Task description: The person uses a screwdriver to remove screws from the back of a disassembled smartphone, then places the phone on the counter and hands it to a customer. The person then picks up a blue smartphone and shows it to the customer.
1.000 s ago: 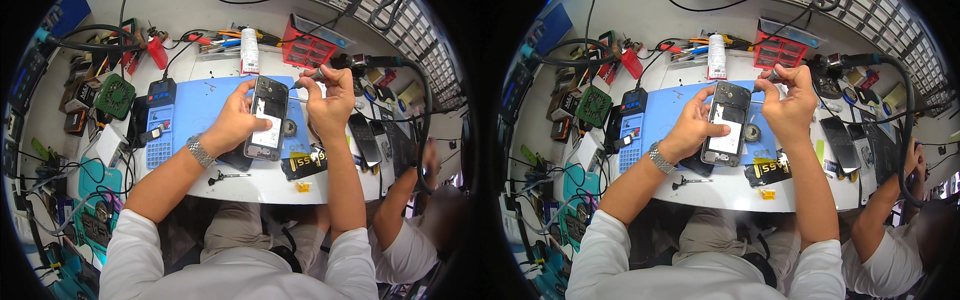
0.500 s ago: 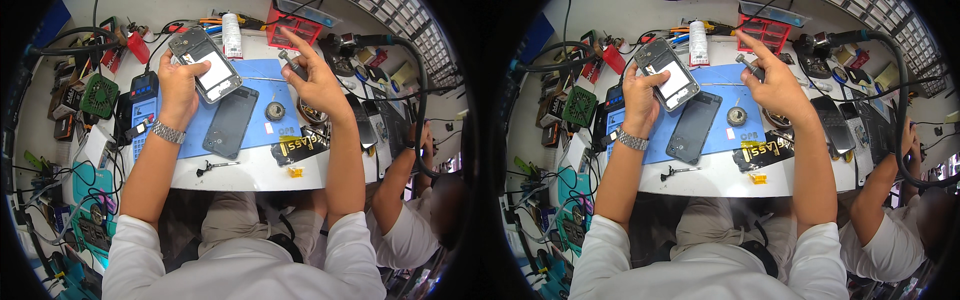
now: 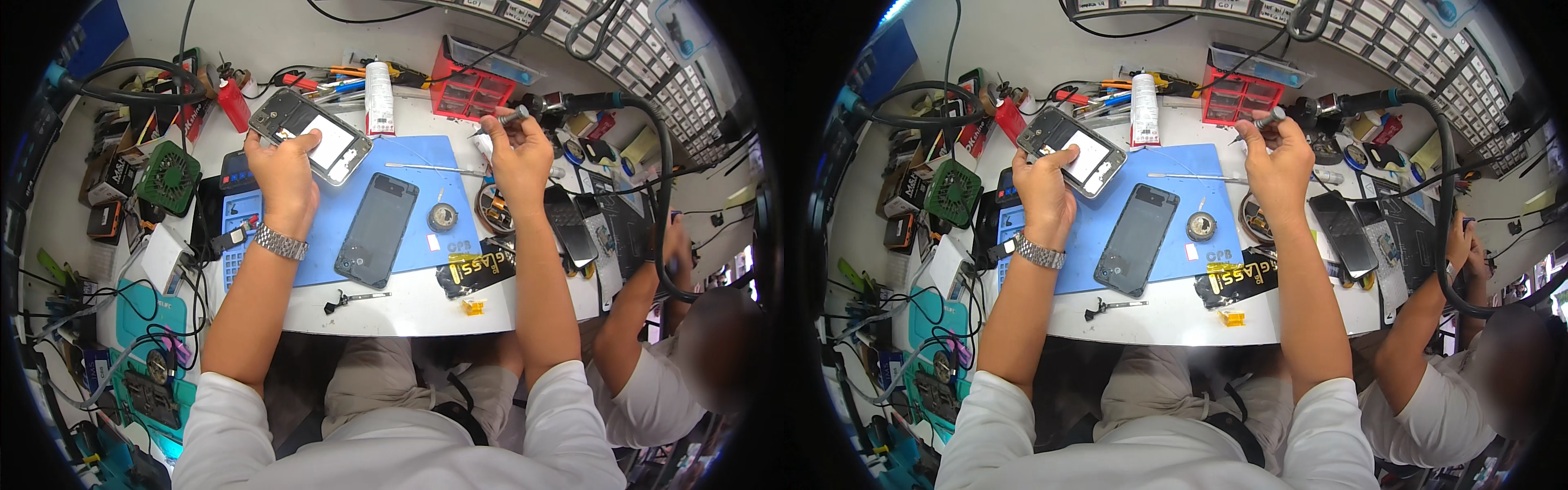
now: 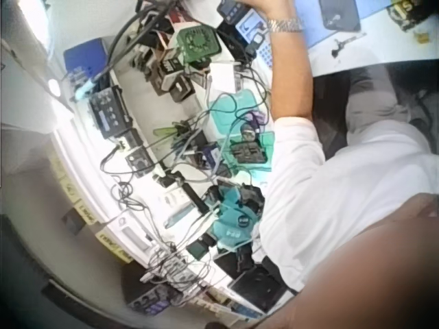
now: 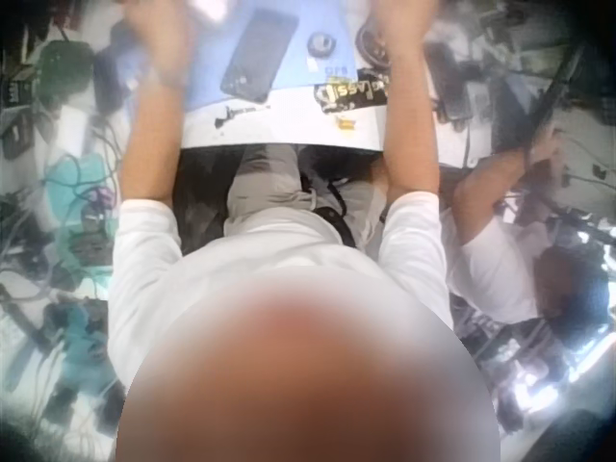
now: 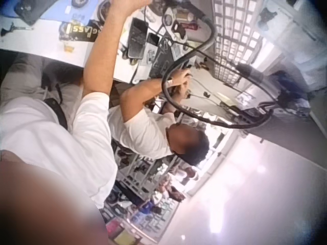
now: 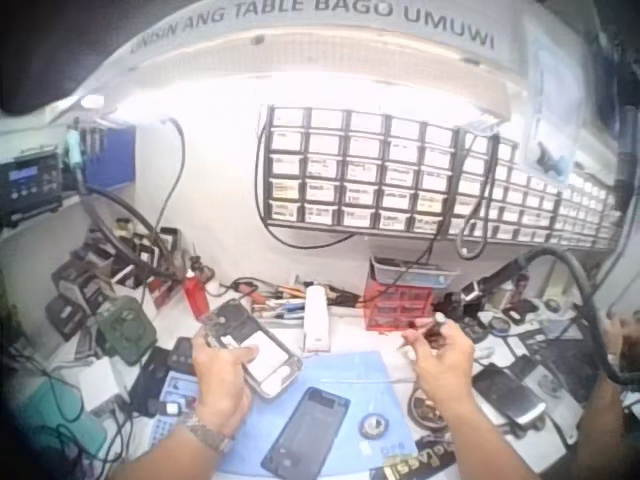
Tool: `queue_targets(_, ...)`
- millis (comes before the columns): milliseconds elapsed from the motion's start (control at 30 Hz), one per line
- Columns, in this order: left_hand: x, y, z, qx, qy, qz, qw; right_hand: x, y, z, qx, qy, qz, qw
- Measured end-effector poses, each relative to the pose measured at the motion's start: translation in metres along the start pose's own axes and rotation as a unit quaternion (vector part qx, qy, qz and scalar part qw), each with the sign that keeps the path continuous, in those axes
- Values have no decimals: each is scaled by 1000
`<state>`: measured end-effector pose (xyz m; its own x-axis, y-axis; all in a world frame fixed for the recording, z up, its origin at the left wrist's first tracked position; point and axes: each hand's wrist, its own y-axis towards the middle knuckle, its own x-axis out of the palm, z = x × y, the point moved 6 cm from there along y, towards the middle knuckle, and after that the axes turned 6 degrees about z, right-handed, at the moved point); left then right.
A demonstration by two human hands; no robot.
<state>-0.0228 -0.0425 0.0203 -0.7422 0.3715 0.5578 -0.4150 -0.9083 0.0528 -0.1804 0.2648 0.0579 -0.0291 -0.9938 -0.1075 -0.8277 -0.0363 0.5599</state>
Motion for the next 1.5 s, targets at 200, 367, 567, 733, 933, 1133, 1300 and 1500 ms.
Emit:
queue_targets(200,0,2,0,17,-24,23,999,21,7,11,11,39,-16,999)
queue_targets(367,-7,6,-3,4,-16,45,999,41,-6,-6,28,23,-124,992)
queue_targets(567,-6,7,-2,12,-10,40,999,40,-40,-48,-54,-125,-310,941)
queue_targets(733,-3,4,-4,-6,-31,25,999,20,-59,-56,-15,-246,-438,865)
queue_targets(933,-1,2,-4,-4,-21,13,1000,9,-71,-55,-7,-239,-442,865)
queue_targets(1133,-3,4,-7,-8,-21,18,1000,17,-62,-42,-40,-246,-403,881)
queue_targets(1300,-2,4,-6,-4,-18,26,999,24,-47,-27,-27,-279,-359,890)
queue_targets(1500,-2,4,-5,-16,-16,28,999,20,-39,-29,-58,-287,-338,894)
